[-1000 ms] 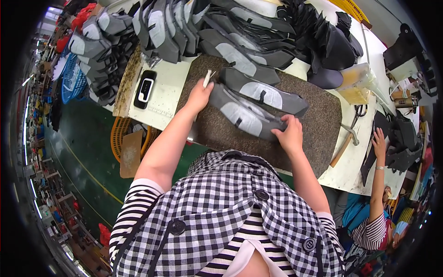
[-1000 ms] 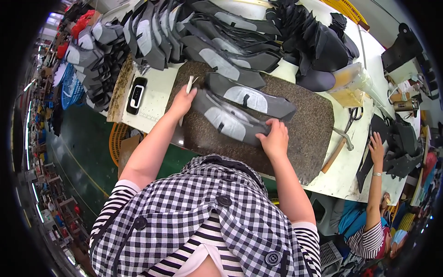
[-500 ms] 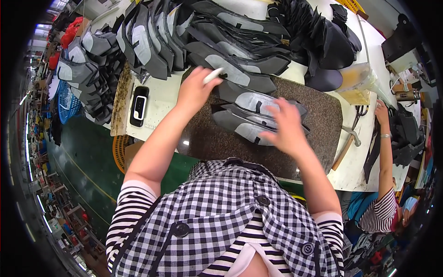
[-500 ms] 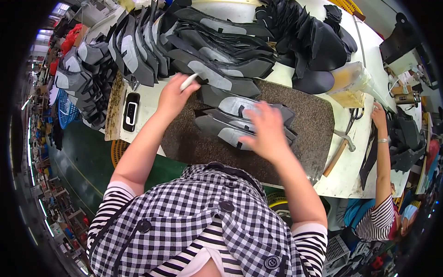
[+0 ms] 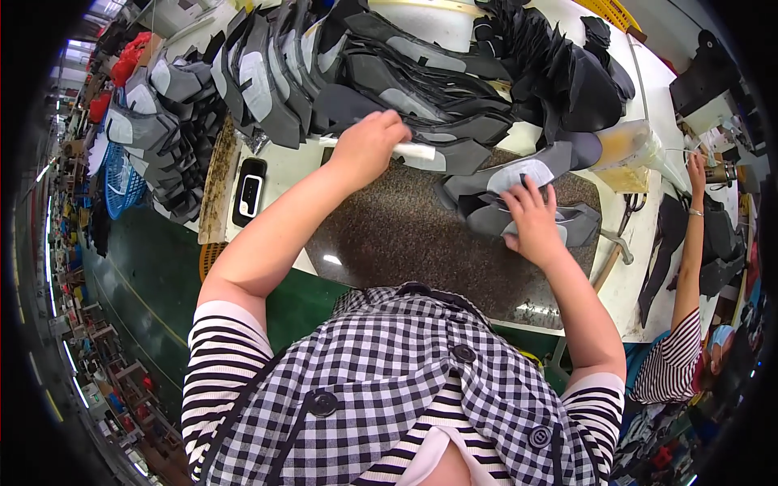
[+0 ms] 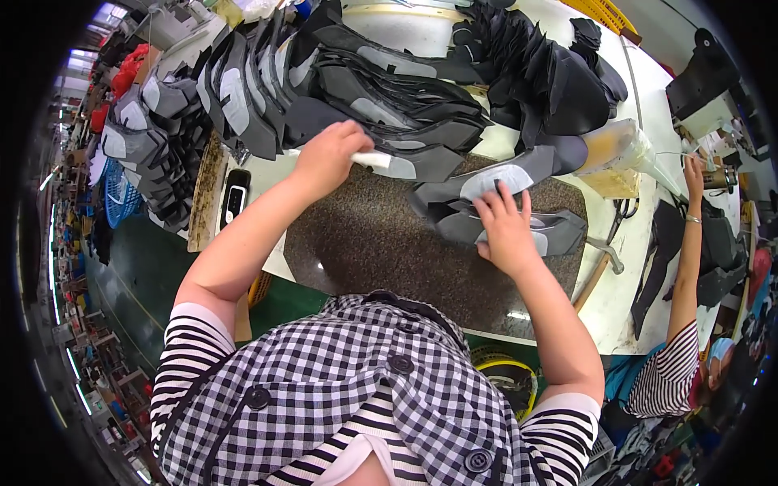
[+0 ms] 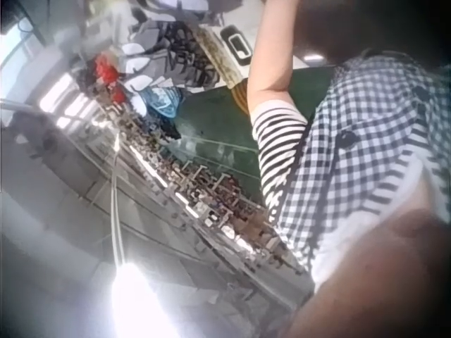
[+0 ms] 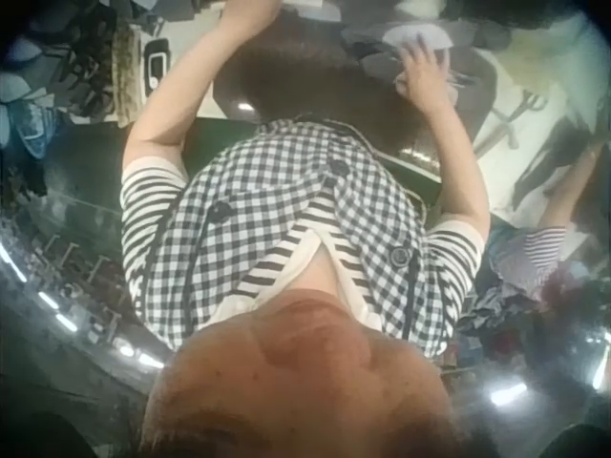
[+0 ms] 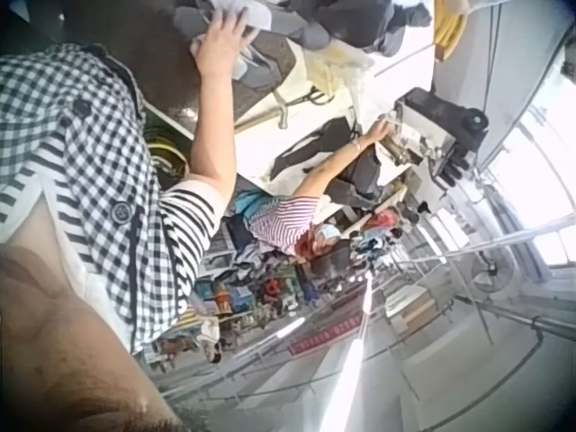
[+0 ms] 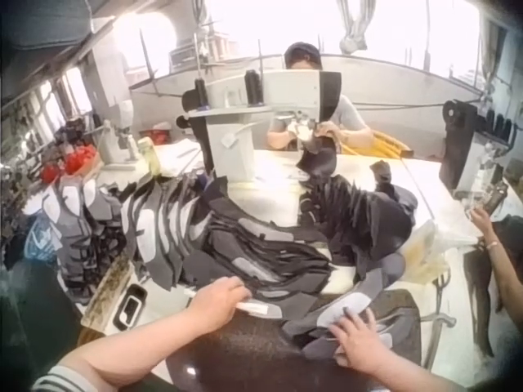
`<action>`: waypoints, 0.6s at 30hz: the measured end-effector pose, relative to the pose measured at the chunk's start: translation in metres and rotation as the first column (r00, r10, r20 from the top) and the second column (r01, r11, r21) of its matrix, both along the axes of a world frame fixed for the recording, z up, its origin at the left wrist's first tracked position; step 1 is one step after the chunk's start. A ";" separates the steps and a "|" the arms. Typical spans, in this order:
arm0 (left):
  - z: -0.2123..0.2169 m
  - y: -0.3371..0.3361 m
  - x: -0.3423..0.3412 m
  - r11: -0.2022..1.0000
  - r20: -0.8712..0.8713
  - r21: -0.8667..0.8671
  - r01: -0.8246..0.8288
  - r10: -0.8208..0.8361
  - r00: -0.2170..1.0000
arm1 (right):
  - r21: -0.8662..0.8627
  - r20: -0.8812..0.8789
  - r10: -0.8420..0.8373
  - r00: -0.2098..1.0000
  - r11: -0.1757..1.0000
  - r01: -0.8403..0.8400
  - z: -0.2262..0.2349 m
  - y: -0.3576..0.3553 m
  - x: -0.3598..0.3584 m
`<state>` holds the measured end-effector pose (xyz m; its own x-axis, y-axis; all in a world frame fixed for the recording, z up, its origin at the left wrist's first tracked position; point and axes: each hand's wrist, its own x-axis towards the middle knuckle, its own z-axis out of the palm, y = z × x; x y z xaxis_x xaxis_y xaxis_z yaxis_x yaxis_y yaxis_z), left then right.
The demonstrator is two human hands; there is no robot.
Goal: Applying white adhesive strips to grey fabric shoe upper components and assembling them on a workbench.
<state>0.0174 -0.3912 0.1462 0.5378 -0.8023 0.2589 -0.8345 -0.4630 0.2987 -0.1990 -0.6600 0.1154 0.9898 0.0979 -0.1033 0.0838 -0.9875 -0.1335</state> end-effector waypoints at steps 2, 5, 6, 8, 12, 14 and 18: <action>0.009 -0.016 0.008 0.995 0.007 -0.090 -0.043 0.044 0.999 | 0.113 0.127 -0.002 0.992 0.993 -0.013 0.012 0.012 0.023; 0.006 -0.059 0.026 0.997 -0.096 0.059 -0.055 0.060 0.994 | 0.198 0.341 -0.041 0.939 0.980 -0.029 0.000 0.036 0.072; 0.000 -0.067 0.027 0.994 -0.104 0.110 -0.027 0.039 0.994 | 0.189 0.282 -0.093 0.955 0.981 0.039 -0.003 0.046 0.088; -0.010 -0.086 0.021 0.980 -0.112 0.198 -0.023 0.046 0.993 | 0.155 0.156 -0.193 0.969 0.973 0.169 -0.001 0.065 0.111; -0.005 -0.078 0.019 0.959 -0.138 0.262 -0.105 0.145 0.980 | 0.312 0.371 -0.308 0.876 0.930 0.195 -0.032 0.094 0.118; -0.012 -0.080 0.027 0.965 -0.109 0.250 -0.075 0.105 0.988 | 0.394 0.249 -0.388 0.888 0.878 0.273 -0.019 0.106 0.116; -0.012 -0.102 0.031 0.954 -0.130 0.292 -0.062 0.104 0.986 | 0.613 0.181 0.139 0.974 0.758 -0.222 0.029 0.170 0.086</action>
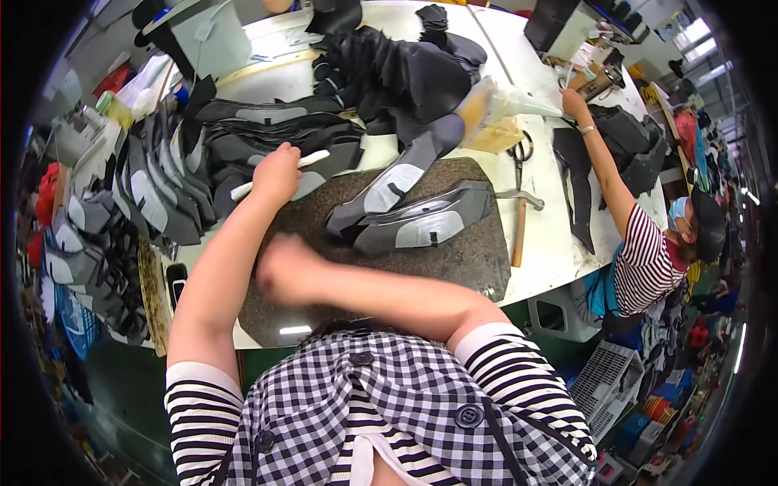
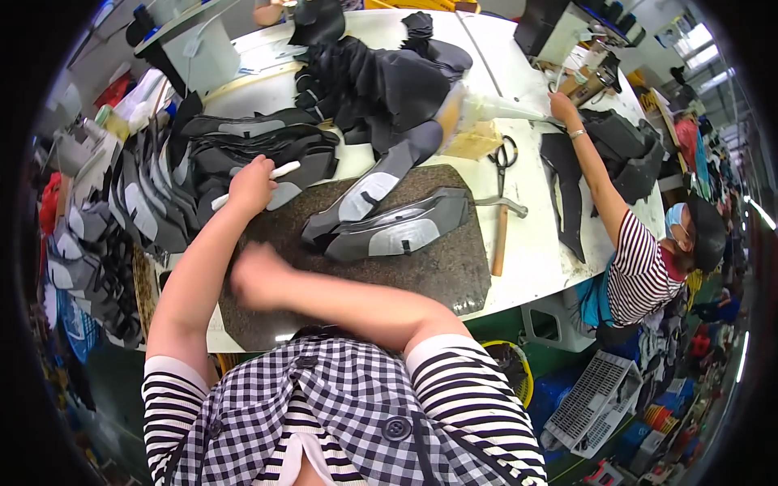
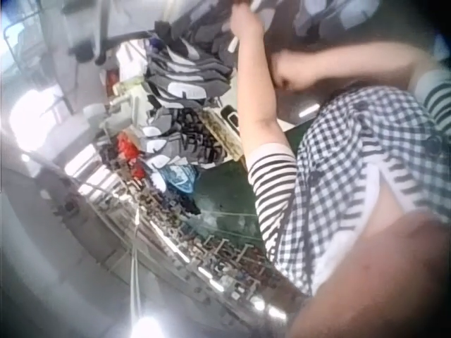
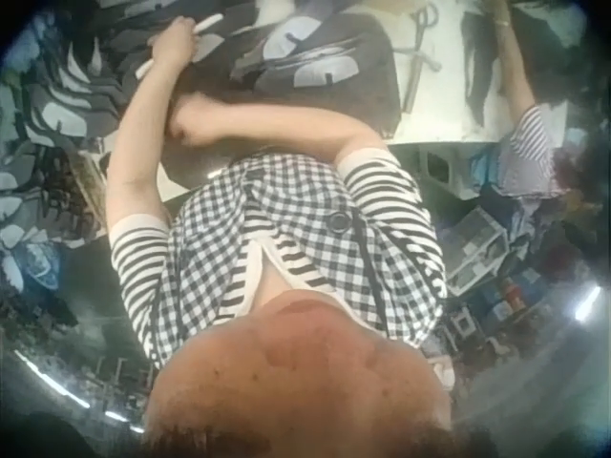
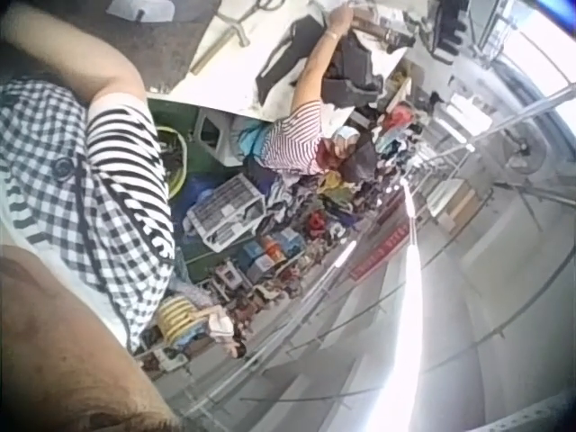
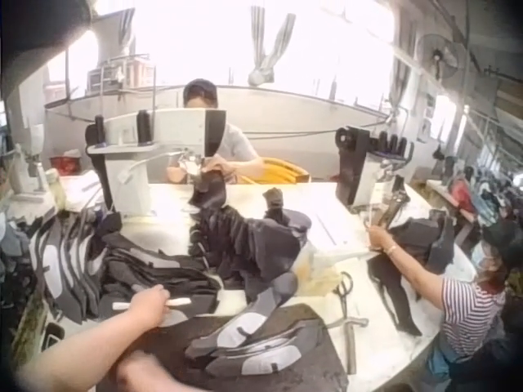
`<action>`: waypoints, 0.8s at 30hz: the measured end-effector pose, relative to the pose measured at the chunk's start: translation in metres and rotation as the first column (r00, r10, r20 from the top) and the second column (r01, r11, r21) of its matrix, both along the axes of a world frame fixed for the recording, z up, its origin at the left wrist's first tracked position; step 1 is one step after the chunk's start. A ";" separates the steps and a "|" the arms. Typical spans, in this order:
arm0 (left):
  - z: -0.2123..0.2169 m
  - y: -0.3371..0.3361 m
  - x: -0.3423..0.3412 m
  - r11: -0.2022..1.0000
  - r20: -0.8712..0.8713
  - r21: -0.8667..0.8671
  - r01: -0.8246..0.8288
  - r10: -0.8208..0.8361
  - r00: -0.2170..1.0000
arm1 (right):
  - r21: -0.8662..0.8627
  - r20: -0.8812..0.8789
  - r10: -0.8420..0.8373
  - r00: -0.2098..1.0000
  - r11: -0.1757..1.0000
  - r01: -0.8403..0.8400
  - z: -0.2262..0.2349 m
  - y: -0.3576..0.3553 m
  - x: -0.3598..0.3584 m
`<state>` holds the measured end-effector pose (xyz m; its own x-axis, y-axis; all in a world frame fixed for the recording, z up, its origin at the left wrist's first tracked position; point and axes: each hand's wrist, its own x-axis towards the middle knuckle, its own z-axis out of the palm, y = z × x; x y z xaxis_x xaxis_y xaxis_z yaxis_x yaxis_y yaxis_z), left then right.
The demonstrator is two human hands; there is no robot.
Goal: Applying white adhesive strips to grey fabric shoe upper components and assembling them on a workbench.
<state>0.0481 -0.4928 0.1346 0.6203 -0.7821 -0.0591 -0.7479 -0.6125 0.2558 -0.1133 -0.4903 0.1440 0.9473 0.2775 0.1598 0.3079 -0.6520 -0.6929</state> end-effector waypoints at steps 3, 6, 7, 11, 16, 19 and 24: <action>0.004 -0.002 0.001 0.997 0.087 0.080 0.006 -0.013 0.996 | 0.291 -0.262 0.436 0.861 0.886 -0.360 0.027 0.036 -0.048; 0.018 0.003 -0.016 0.998 0.098 0.015 0.068 -0.069 0.993 | -0.100 -0.343 0.223 0.912 0.957 -0.272 0.006 0.000 -0.050; 0.024 0.009 -0.033 0.994 0.078 0.029 0.108 -0.110 0.991 | -0.163 -0.372 0.101 0.923 0.972 -0.172 -0.003 -0.018 -0.055; 0.013 0.068 -0.083 0.931 -0.399 0.185 0.316 -0.222 0.890 | -0.244 -0.468 -0.103 0.878 0.970 -0.016 -0.030 -0.069 -0.092; -0.035 0.144 -0.114 0.908 -0.456 0.261 0.328 -0.183 0.871 | -0.086 -0.474 -0.180 0.862 0.984 0.158 -0.053 -0.109 -0.148; -0.039 0.159 -0.130 0.921 -0.370 0.262 0.287 -0.178 0.912 | 0.046 -0.532 -0.153 0.833 0.977 0.209 -0.064 -0.122 -0.178; -0.021 0.153 -0.155 0.958 -0.147 0.288 0.002 0.042 0.988 | -0.406 -0.421 -0.536 0.732 0.833 0.376 -0.053 -0.102 -0.192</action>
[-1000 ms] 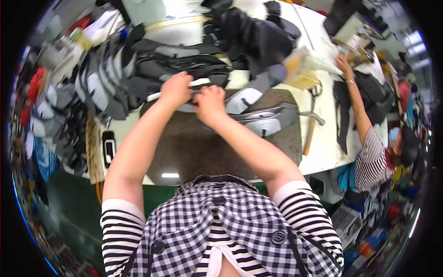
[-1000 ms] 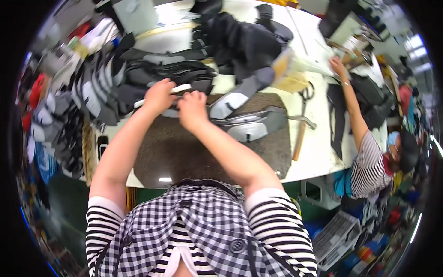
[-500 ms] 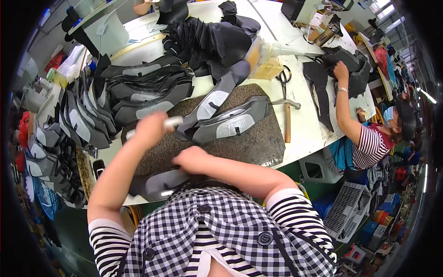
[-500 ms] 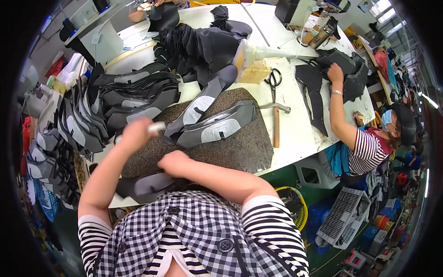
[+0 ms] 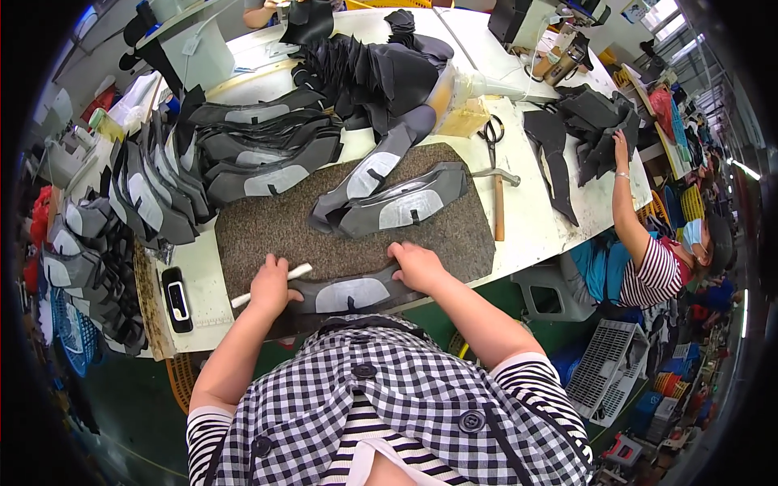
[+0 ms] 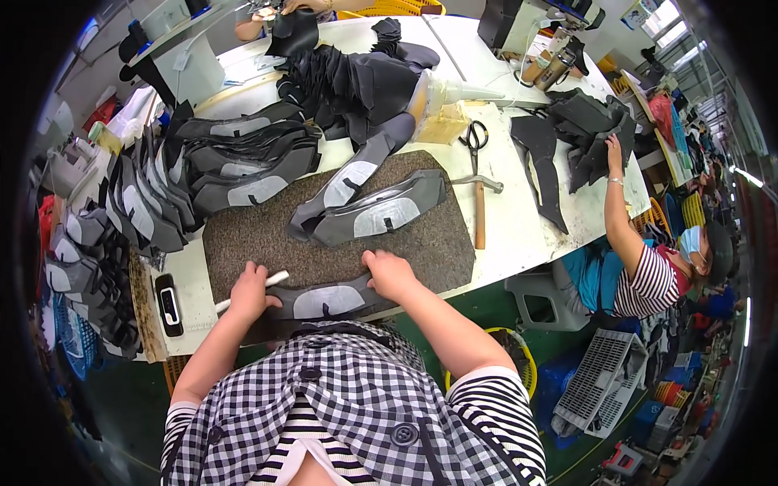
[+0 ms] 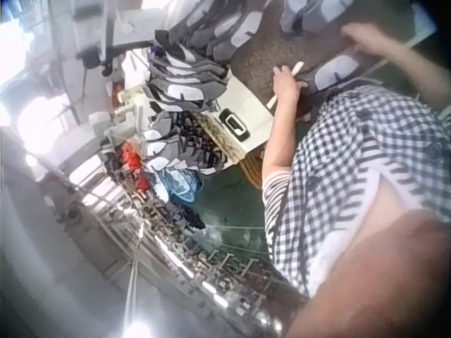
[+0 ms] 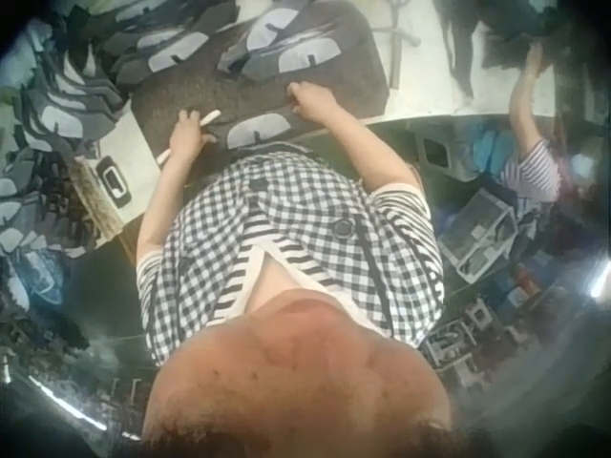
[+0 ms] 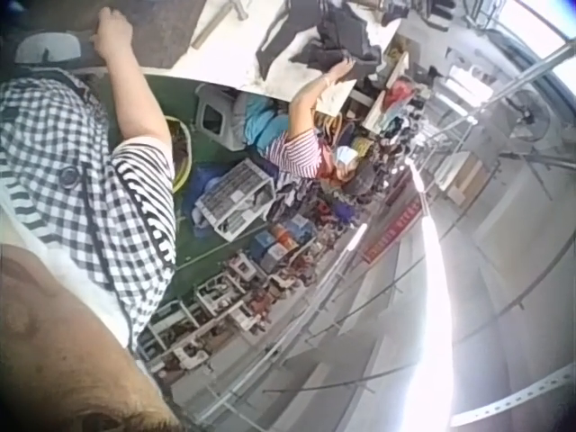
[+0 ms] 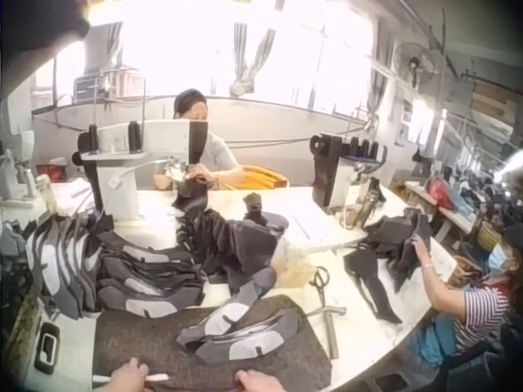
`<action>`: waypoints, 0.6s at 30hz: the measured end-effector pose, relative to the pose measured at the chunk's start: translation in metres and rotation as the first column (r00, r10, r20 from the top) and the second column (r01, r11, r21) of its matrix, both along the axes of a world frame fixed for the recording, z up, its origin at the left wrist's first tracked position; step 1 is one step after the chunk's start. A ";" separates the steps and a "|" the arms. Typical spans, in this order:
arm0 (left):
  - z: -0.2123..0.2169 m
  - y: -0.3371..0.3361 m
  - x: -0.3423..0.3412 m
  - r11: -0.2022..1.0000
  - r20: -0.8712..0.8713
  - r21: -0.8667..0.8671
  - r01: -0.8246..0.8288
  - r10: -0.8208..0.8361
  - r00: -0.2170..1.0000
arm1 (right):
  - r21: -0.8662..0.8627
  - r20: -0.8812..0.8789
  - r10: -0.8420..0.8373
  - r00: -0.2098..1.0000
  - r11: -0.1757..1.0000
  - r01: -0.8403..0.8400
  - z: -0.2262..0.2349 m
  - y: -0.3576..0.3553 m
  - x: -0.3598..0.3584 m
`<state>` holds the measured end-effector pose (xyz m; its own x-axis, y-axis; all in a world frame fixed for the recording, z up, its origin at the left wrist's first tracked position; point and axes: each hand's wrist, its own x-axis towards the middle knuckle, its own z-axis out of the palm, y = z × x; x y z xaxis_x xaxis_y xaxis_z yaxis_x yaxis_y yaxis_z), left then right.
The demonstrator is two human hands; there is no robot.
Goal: Applying white adhesive strips to grey fabric shoe upper components and assembling them on a workbench.
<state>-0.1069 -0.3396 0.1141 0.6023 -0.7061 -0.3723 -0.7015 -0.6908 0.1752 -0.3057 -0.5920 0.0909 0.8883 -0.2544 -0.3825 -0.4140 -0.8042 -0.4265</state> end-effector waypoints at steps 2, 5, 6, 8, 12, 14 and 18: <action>0.009 0.002 -0.002 0.992 0.028 -0.128 -0.006 0.010 1.000 | -0.307 0.259 0.063 0.964 0.951 0.021 0.007 0.010 -0.002; 0.042 -0.013 -0.016 0.846 -0.320 -0.493 -0.200 0.037 0.947 | 0.146 0.520 -0.109 0.847 0.989 0.038 0.019 0.025 0.003; 0.057 -0.025 -0.024 0.800 -0.678 -0.451 -0.397 -0.018 0.735 | 0.350 0.548 -0.245 0.799 0.936 0.047 0.034 0.037 0.008; 0.069 -0.039 -0.049 0.692 -0.902 -0.390 -0.607 -0.155 0.403 | 0.601 0.531 -0.458 0.713 0.797 0.064 0.077 0.058 0.020; 0.061 -0.057 -0.066 0.635 -0.873 -0.461 -0.620 -0.202 0.443 | 0.812 0.419 -0.649 0.635 0.581 0.058 0.076 0.064 0.032; 0.057 -0.055 -0.069 0.614 -0.870 -0.467 -0.637 -0.189 0.456 | 0.842 0.331 -0.661 0.673 0.529 0.105 0.079 0.062 0.031; 0.049 -0.050 -0.072 0.623 -0.849 -0.498 -0.603 -0.207 0.486 | 0.822 0.335 -0.632 0.698 0.558 0.111 0.082 0.063 0.031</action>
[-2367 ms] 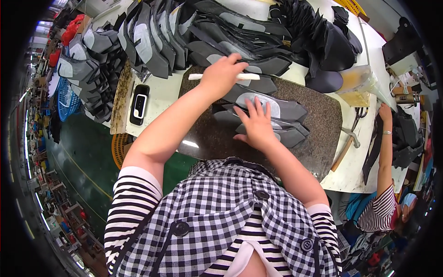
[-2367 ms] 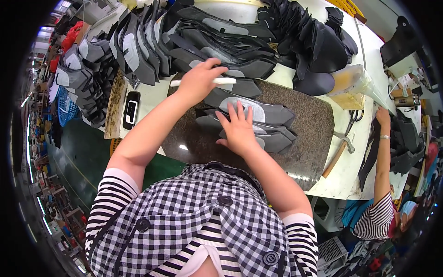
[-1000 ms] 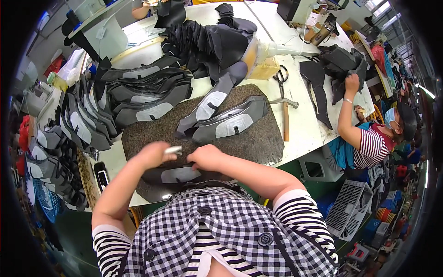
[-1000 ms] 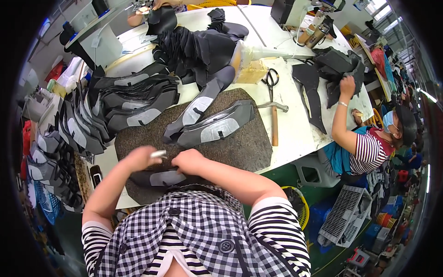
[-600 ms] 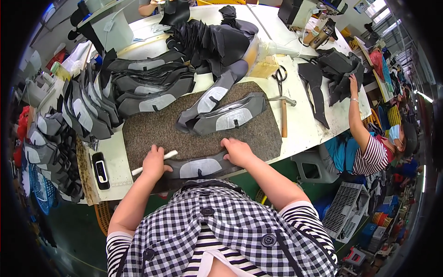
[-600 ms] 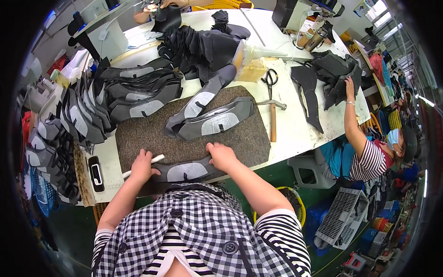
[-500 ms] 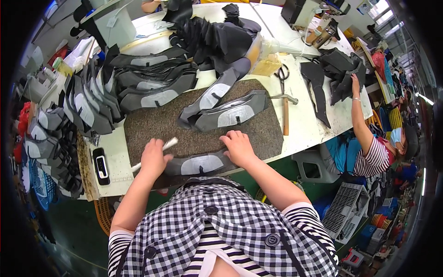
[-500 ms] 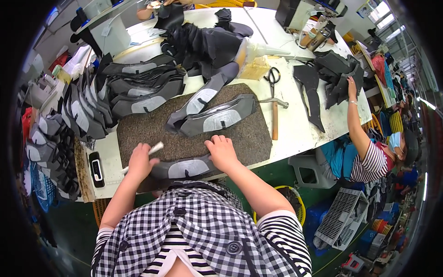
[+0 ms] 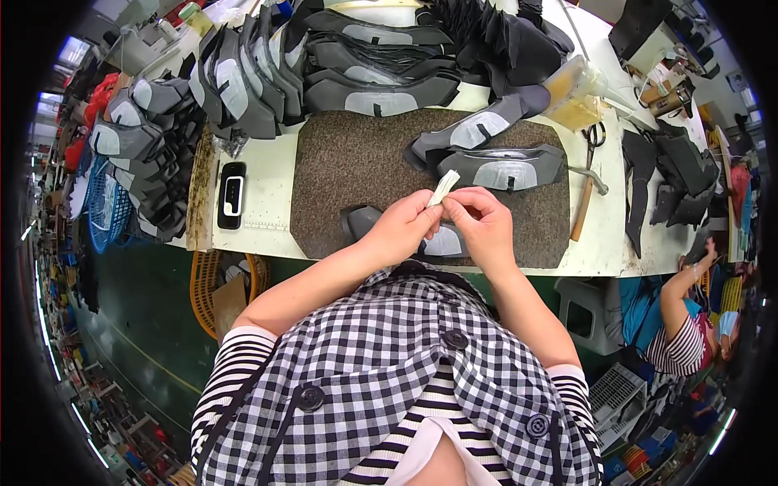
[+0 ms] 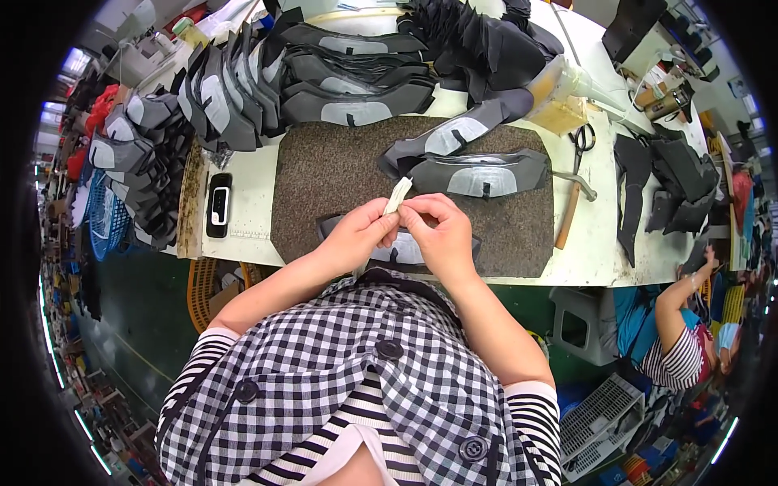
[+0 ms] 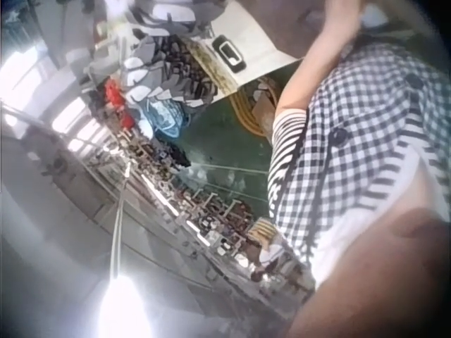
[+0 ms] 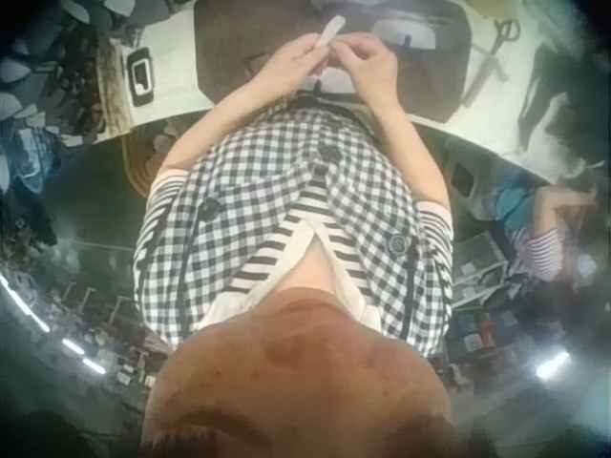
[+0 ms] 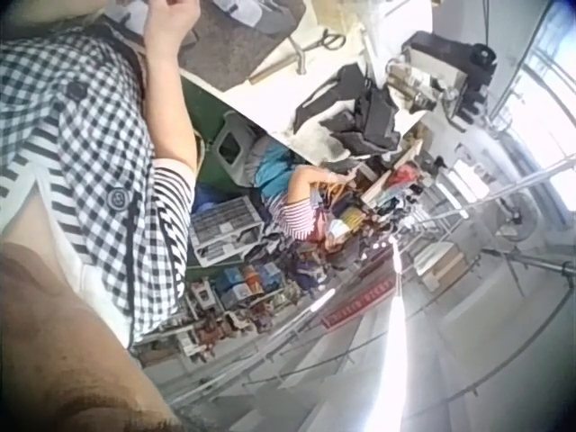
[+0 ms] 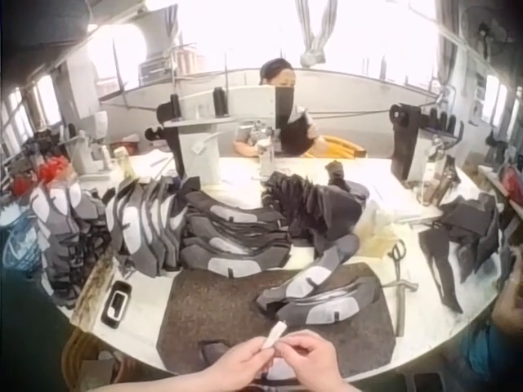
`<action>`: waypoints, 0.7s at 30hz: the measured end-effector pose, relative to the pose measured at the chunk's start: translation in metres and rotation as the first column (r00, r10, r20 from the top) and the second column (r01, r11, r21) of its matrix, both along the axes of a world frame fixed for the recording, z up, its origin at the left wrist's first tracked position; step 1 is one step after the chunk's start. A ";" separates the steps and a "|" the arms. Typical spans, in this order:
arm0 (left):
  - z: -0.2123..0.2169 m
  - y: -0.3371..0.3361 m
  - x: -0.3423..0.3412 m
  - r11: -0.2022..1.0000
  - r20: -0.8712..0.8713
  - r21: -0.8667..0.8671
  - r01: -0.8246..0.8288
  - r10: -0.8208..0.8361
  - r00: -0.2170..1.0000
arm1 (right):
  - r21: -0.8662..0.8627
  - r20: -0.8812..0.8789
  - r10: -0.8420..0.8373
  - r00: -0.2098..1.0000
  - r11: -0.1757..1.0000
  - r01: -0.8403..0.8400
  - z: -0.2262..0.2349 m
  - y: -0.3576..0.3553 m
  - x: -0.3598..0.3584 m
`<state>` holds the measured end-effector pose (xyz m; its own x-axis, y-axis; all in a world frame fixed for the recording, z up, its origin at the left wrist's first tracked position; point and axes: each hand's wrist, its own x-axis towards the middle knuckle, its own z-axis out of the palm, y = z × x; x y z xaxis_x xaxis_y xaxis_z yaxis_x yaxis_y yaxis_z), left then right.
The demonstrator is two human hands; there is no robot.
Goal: Applying white adhesive strips to grey fabric shoe upper components and assembling them on a workbench.
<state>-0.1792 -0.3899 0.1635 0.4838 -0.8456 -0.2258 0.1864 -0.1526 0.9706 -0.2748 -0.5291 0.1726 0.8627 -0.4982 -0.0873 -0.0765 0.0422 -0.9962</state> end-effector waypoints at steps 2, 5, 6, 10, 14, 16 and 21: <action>0.001 0.001 -0.001 1.000 0.027 0.002 0.007 -0.007 1.000 | -0.135 -0.017 -0.032 0.999 0.990 0.030 0.003 0.002 0.001; 0.003 0.000 -0.006 0.996 0.127 -0.010 -0.094 0.095 0.987 | -0.362 0.014 -0.044 0.999 0.931 0.046 0.003 0.003 0.003; -0.001 0.000 -0.007 0.974 0.040 -0.076 -0.215 0.219 0.975 | -0.361 0.014 -0.041 0.999 0.932 0.043 0.003 0.004 0.004; 0.002 -0.005 -0.002 0.842 -0.151 -0.121 -0.526 0.508 0.848 | -0.181 0.010 -0.094 0.996 0.979 0.095 -0.001 0.005 0.004; 0.023 0.016 0.042 0.476 -0.482 -0.205 -0.856 0.712 0.511 | 0.453 -0.049 -0.273 0.961 0.851 0.266 -0.005 -0.021 -0.003; 0.019 0.057 0.082 0.464 -0.321 -0.319 -0.826 0.767 0.555 | 0.531 -0.056 -0.337 0.940 0.787 0.314 -0.002 -0.049 -0.013; 0.034 0.073 0.061 0.808 0.504 0.191 -0.557 0.407 0.762 | 0.474 0.166 -0.416 0.894 0.829 0.297 0.005 -0.061 -0.013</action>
